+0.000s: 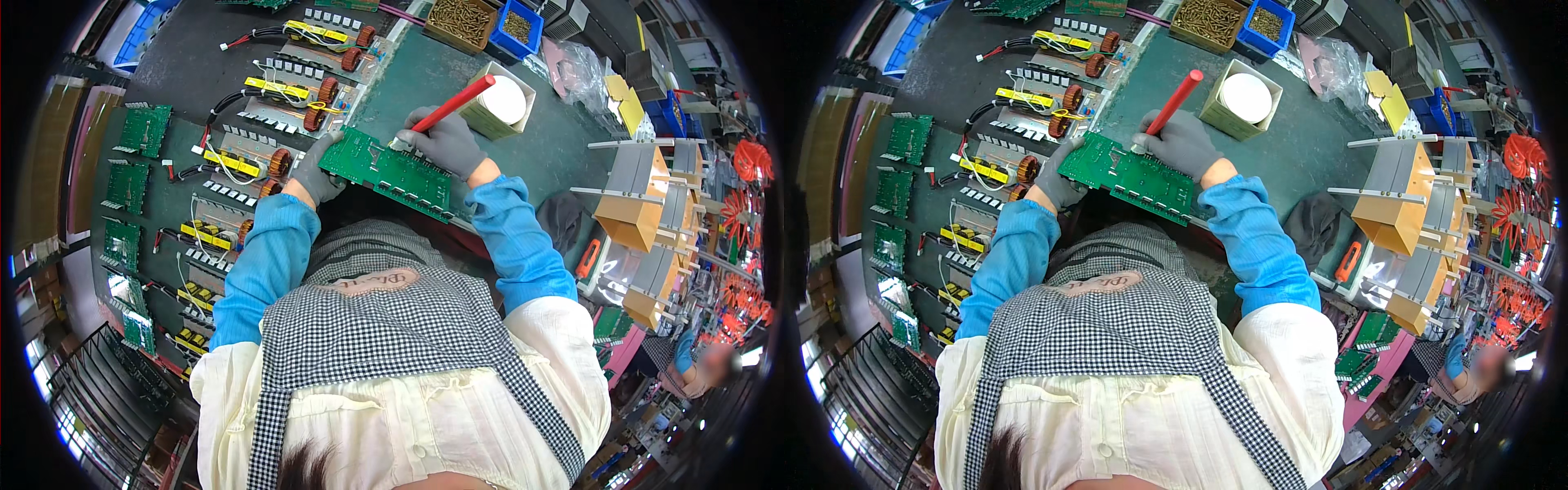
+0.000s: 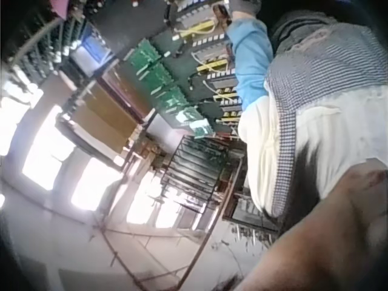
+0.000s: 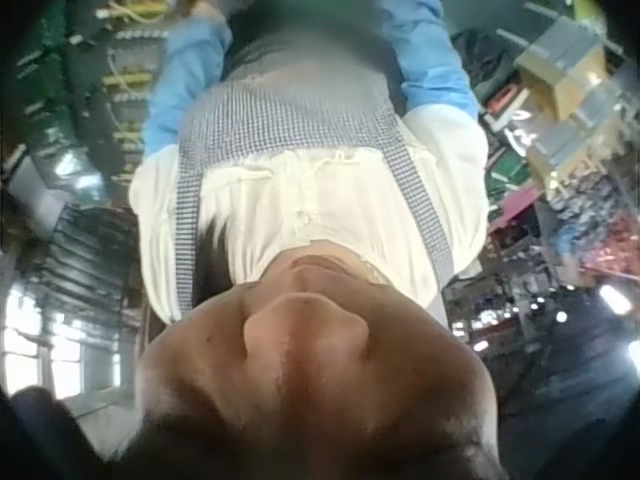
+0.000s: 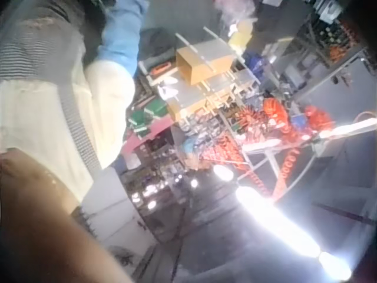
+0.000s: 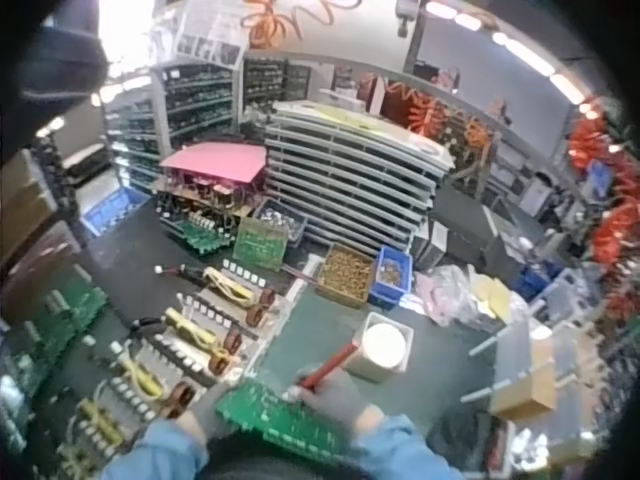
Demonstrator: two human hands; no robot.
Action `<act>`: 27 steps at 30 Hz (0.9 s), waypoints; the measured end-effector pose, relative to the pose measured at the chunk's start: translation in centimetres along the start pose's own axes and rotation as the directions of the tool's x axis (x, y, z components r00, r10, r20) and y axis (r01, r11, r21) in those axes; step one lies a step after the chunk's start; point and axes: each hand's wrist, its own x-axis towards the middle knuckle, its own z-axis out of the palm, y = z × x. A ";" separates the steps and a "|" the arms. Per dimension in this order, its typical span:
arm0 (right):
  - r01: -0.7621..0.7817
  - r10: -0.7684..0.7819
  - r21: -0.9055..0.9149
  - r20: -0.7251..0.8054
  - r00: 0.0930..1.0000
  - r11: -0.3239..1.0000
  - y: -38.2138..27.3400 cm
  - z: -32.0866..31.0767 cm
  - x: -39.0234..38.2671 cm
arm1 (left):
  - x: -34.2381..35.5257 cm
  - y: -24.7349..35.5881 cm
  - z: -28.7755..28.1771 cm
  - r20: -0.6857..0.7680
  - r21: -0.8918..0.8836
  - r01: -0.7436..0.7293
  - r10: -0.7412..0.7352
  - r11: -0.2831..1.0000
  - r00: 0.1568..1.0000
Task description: Applying white paste to components on green circuit boards using a brush.
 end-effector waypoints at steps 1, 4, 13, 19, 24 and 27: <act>0.045 -0.044 -0.073 0.013 0.999 0.996 0.0 0.1 0.2 | 1.5 -0.3 -2.2 0.054 0.069 -0.031 0.027 0.997 0.998; -0.079 0.078 0.000 -0.069 0.995 0.997 -1.1 -1.1 0.1 | 1.6 -0.5 -3.0 0.115 0.234 -0.082 0.056 0.969 0.992; -0.087 0.088 0.029 -0.043 0.995 0.996 -0.1 -2.0 -0.2 | -3.1 0.9 2.6 -0.041 -0.065 0.013 -0.016 0.998 0.999; -0.001 0.002 -0.049 0.011 1.000 0.999 0.0 -1.6 -1.2 | -1.0 0.3 0.5 0.017 0.061 -0.031 0.030 0.998 0.999; -0.107 0.109 0.096 -0.016 0.994 0.990 0.3 -2.4 -1.5 | -1.2 0.3 1.1 -0.022 -0.001 -0.005 0.005 1.000 1.000; -0.028 0.029 -0.064 0.016 0.999 0.998 0.4 -1.7 -1.7 | -0.7 0.2 0.3 0.006 -0.029 -0.018 0.018 0.999 1.000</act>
